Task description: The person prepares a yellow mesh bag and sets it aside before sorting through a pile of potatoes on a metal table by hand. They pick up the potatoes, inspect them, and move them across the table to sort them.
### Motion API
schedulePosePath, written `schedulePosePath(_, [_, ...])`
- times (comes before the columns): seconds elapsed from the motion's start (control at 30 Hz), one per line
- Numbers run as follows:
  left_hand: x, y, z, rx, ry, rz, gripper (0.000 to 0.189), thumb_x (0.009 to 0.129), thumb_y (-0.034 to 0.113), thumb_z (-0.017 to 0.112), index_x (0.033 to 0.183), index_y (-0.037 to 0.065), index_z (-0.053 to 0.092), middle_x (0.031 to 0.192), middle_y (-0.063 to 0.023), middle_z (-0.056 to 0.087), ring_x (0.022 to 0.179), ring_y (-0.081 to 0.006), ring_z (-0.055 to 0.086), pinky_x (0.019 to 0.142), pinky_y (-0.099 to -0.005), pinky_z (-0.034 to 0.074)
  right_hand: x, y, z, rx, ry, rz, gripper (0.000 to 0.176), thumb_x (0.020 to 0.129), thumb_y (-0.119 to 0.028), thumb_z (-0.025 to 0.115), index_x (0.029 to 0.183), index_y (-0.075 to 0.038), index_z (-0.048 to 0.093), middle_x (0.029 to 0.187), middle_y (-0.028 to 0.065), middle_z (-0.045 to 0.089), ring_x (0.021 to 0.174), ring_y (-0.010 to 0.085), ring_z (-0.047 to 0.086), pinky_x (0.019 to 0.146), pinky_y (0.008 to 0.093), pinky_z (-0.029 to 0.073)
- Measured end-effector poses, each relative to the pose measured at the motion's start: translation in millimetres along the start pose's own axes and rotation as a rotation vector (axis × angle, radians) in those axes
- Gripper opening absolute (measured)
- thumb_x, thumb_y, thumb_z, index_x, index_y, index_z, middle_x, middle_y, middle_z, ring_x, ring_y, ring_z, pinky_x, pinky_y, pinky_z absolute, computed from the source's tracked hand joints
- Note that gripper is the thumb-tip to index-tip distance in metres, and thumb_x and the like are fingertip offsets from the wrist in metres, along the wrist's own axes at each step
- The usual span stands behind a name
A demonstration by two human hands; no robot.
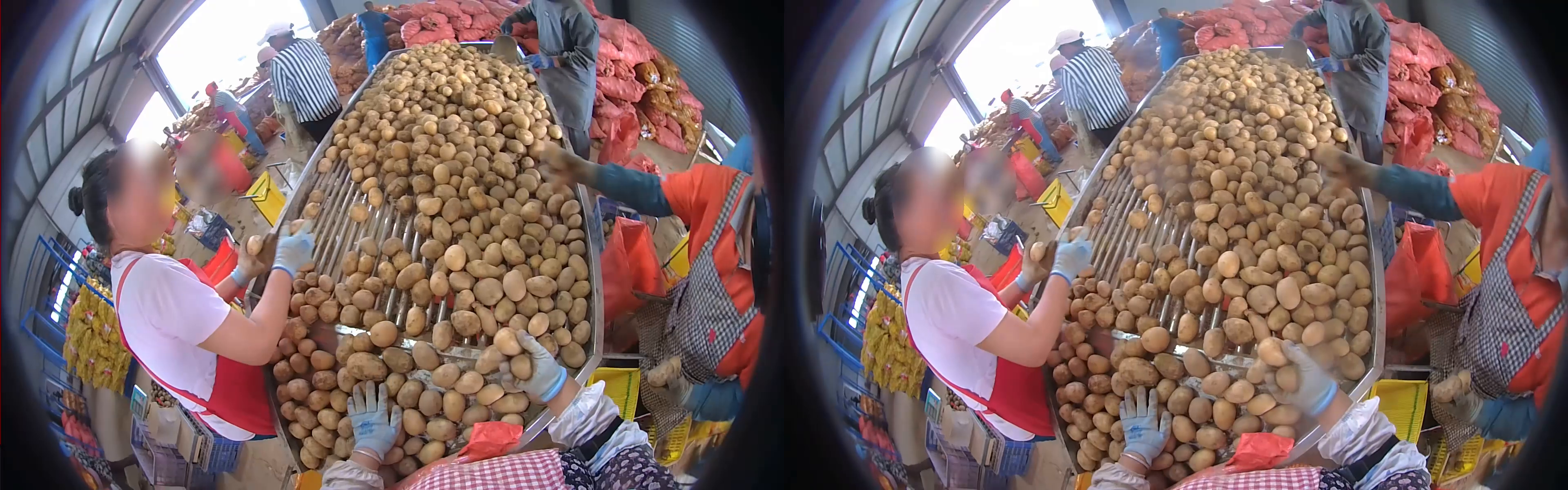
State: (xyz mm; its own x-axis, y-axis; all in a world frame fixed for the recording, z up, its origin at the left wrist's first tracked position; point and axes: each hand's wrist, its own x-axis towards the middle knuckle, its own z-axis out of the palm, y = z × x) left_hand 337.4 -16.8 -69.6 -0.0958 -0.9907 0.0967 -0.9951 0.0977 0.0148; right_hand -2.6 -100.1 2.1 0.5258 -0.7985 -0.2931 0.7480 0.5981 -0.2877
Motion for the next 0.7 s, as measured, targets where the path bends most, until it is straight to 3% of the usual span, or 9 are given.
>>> schedulePosePath(0.13, [30.0,-1.5,-10.4,-0.119,0.126,-0.040,0.062,0.083,0.040,0.060,0.134,0.006,0.053,0.143,-0.0209,0.042,0.135,-0.0453,0.033,0.112,-0.0585,0.021,5.0,10.4,-4.5,-0.057,0.140,0.032,0.049,0.099,-0.056,0.036,0.100,-0.012,0.057,0.083,0.0075,0.063,0.065,0.0194,0.060,0.055,0.0315,0.050])
schedulePosePath(0.23, [78.3,-18.4,7.0,-0.013,0.365,-0.144,0.057,0.085,0.038,0.060,0.131,0.005,0.055,0.139,-0.0241,0.045,0.128,-0.0453,0.040,0.109,-0.0564,0.028,-0.2,22.7,26.9,-0.131,0.142,-0.012,0.050,0.100,-0.052,0.038,0.111,-0.007,0.060,0.100,0.0094,0.065,0.083,0.0227,0.065,0.069,0.0338,0.055])
schedulePosePath(0.3, [98.5,-24.8,19.4,-0.015,0.448,-0.340,0.058,0.089,0.042,0.058,0.133,0.005,0.054,0.141,-0.0238,0.045,0.127,-0.0423,0.043,0.108,-0.0558,0.029,3.1,22.9,4.9,0.043,-0.114,0.056,0.043,0.101,-0.035,0.041,0.130,-0.006,0.054,0.124,0.0158,0.060,0.110,0.0279,0.062,0.088,0.0364,0.056])
schedulePosePath(0.37, [83.6,-23.0,31.1,-0.025,0.240,-0.213,0.065,0.089,0.044,0.058,0.139,0.004,0.048,0.147,-0.0232,0.038,0.135,-0.0443,0.033,0.113,-0.0563,0.022,8.8,31.6,-20.4,-0.315,0.099,-0.236,0.043,0.100,-0.027,0.042,0.137,-0.007,0.049,0.126,0.0131,0.060,0.111,0.0288,0.061,0.092,0.0417,0.054])
schedulePosePath(0.4, [72.0,-8.9,30.4,-0.102,0.108,-0.158,0.068,0.089,0.045,0.058,0.141,0.004,0.045,0.150,-0.0229,0.034,0.140,-0.0448,0.027,0.115,-0.0570,0.018,-5.5,25.9,7.0,-0.491,-0.043,-0.302,0.044,0.100,-0.029,0.040,0.137,-0.008,0.049,0.128,0.0129,0.059,0.114,0.0315,0.060,0.095,0.0466,0.051])
schedulePosePath(0.47, [33.0,28.3,12.5,-0.193,0.028,-0.035,0.072,0.087,0.045,0.060,0.143,0.003,0.042,0.151,-0.0232,0.033,0.141,-0.0450,0.025,0.115,-0.0565,0.017,2.7,20.2,-26.5,0.047,-0.069,-0.136,0.047,0.100,-0.032,0.040,0.139,-0.008,0.047,0.132,0.0145,0.057,0.120,0.0335,0.055,0.097,0.0498,0.049])
schedulePosePath(0.57, [-25.4,40.6,-22.7,-0.309,-0.117,0.108,0.080,0.084,0.047,0.062,0.145,0.001,0.038,0.153,-0.0221,0.030,0.143,-0.0448,0.020,0.116,-0.0563,0.015,-1.6,23.0,-21.9,-0.040,0.043,-0.265,0.039,0.102,-0.029,0.043,0.130,-0.005,0.052,0.127,0.0141,0.058,0.115,0.0291,0.059,0.092,0.0435,0.055])
schedulePosePath(0.63, [-37.2,39.1,-25.1,-0.265,-0.205,0.130,0.079,0.085,0.048,0.060,0.145,0.002,0.038,0.154,-0.0199,0.028,0.144,-0.0441,0.019,0.116,-0.0567,0.014,2.5,19.8,-19.2,0.161,0.049,-0.094,0.041,0.102,-0.038,0.044,0.125,-0.006,0.055,0.122,0.0134,0.060,0.111,0.0295,0.060,0.092,0.0427,0.055])
schedulePosePath(0.7, [-35.5,38.9,-18.7,-0.238,-0.199,0.112,0.080,0.085,0.048,0.059,0.146,0.002,0.036,0.154,-0.0199,0.028,0.143,-0.0441,0.019,0.116,-0.0565,0.013,4.1,22.5,-33.3,0.132,0.038,-0.106,0.046,0.100,-0.043,0.044,0.127,-0.007,0.055,0.123,0.0157,0.060,0.112,0.0313,0.060,0.090,0.0440,0.054])
